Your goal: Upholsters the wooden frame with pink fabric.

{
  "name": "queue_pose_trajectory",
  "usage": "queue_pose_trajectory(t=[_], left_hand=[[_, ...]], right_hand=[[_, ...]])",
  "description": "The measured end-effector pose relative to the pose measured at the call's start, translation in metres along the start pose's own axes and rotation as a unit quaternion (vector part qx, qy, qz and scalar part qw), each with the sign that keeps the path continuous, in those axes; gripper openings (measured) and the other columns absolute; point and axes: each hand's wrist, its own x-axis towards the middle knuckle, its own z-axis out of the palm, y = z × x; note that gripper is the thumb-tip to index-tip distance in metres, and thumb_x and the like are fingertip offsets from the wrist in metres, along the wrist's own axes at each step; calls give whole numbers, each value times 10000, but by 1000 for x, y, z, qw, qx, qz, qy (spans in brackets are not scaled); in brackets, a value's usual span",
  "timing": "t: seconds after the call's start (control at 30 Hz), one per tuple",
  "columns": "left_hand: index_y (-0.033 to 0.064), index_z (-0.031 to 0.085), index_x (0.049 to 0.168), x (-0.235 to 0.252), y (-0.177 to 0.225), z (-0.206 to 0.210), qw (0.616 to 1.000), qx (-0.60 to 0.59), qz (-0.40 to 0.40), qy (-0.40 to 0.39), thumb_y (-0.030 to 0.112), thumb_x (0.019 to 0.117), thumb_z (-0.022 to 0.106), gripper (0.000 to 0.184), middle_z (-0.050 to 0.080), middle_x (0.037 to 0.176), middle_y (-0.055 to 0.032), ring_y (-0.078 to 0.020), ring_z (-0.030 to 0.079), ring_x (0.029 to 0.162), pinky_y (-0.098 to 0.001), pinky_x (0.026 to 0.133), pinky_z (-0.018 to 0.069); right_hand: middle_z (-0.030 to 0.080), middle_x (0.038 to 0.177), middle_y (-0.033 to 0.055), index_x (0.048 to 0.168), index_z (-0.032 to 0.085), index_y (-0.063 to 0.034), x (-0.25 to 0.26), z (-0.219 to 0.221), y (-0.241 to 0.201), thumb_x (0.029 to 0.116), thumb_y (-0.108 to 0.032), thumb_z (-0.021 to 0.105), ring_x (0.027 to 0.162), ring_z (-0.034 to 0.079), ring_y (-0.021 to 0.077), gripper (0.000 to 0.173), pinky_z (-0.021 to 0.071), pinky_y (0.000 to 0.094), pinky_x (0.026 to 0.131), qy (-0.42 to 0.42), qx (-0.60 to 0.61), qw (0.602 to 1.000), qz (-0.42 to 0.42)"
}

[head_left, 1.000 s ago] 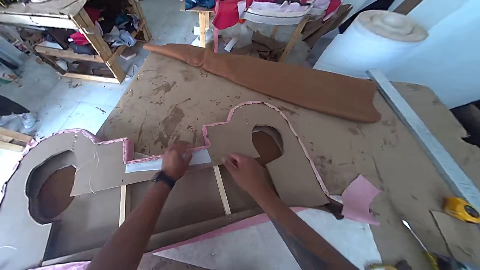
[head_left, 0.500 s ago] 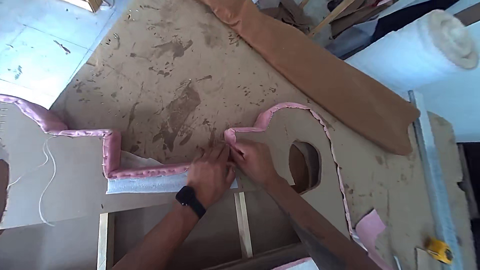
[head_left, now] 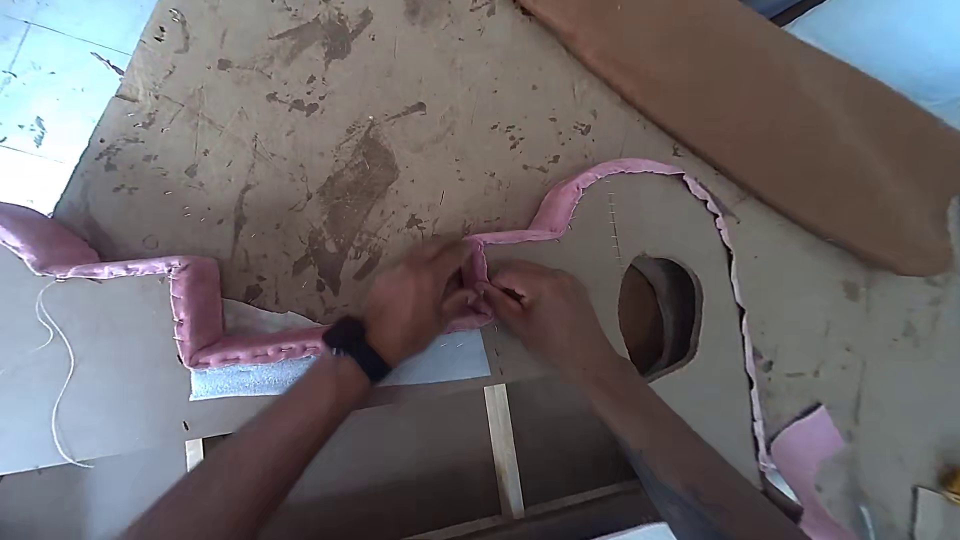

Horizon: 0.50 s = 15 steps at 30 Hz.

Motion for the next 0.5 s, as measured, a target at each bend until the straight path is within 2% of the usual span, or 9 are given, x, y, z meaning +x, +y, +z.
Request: queue_pose_trajectory(t=[0.07, 0.1, 0.13, 0.2, 0.27, 0.33, 0.43, 0.5], left_hand=[[339, 587, 1447, 38, -20, -11, 993, 12, 120, -13, 425, 910, 765, 572, 432, 1603, 26, -244, 361, 1502, -528, 1173, 411], [354, 622, 1415, 54, -30, -14, 982, 0, 184, -35, 427, 899, 775, 543, 426, 1615, 42, -258, 287, 1545, -543, 1211, 353], [342, 669, 1371, 68, -39, -15, 970, -26, 232, -64, 422, 901, 773, 488, 453, 1603, 58, -251, 268, 1556, -533, 1231, 322], [271, 717, 1318, 87, -45, -12, 949, -86, 281, -117, 362, 905, 786, 428, 512, 1563, 24, -222, 319, 1541, -453, 1263, 306], [236, 733, 1292, 96, -41, -4, 939, -124, 288, -144, 312, 888, 811, 418, 500, 1566, -16, -182, 366, 1507, -399, 1245, 338], [244, 743, 1279, 101, -37, 5, 932, -161, 280, -164, 299, 866, 829, 426, 442, 1599, -39, -158, 377, 1492, -385, 1208, 388], [262, 758, 1248, 108, -34, 6, 930, -178, 271, -172, 316, 833, 859, 431, 479, 1560, -31, -140, 416, 1458, -361, 1179, 428], [260, 763, 1228, 110, -31, 6, 931, -176, 268, -171, 326, 839, 855, 405, 514, 1508, -25, -131, 459, 1413, -345, 1143, 467]], right_hand=[[592, 746, -60, 746, 625, -215, 3, -3, 2, 1009, -438, 605, 642, 576, 104, 345, 485, 362, 530, -12, -25, 1000, -10], [577, 729, -58, 739, 613, -216, 4, -4, 1, 1006, -447, 607, 631, 567, 110, 353, 473, 368, 524, -13, -32, 999, -9], [571, 720, -57, 736, 604, -217, 4, -4, 1, 998, -456, 616, 625, 566, 115, 355, 470, 373, 518, -13, -38, 999, -4], [573, 711, -54, 737, 605, -218, 3, -7, 3, 979, -470, 647, 615, 567, 126, 351, 467, 389, 508, -6, -47, 999, 21], [562, 693, -48, 730, 599, -214, -1, -11, 14, 950, -504, 677, 595, 550, 144, 372, 449, 403, 496, 8, -49, 997, 51], [549, 674, -49, 711, 587, -218, -5, -15, 25, 920, -596, 671, 582, 536, 146, 440, 439, 397, 493, 12, -53, 996, 73], [540, 662, -65, 714, 593, -231, -7, -15, 32, 895, -652, 660, 571, 530, 120, 463, 445, 369, 485, 28, -38, 995, 86], [559, 704, -81, 798, 640, -243, -13, -15, 31, 902, -644, 659, 593, 539, 96, 414, 474, 346, 505, 16, 0, 995, 98]])
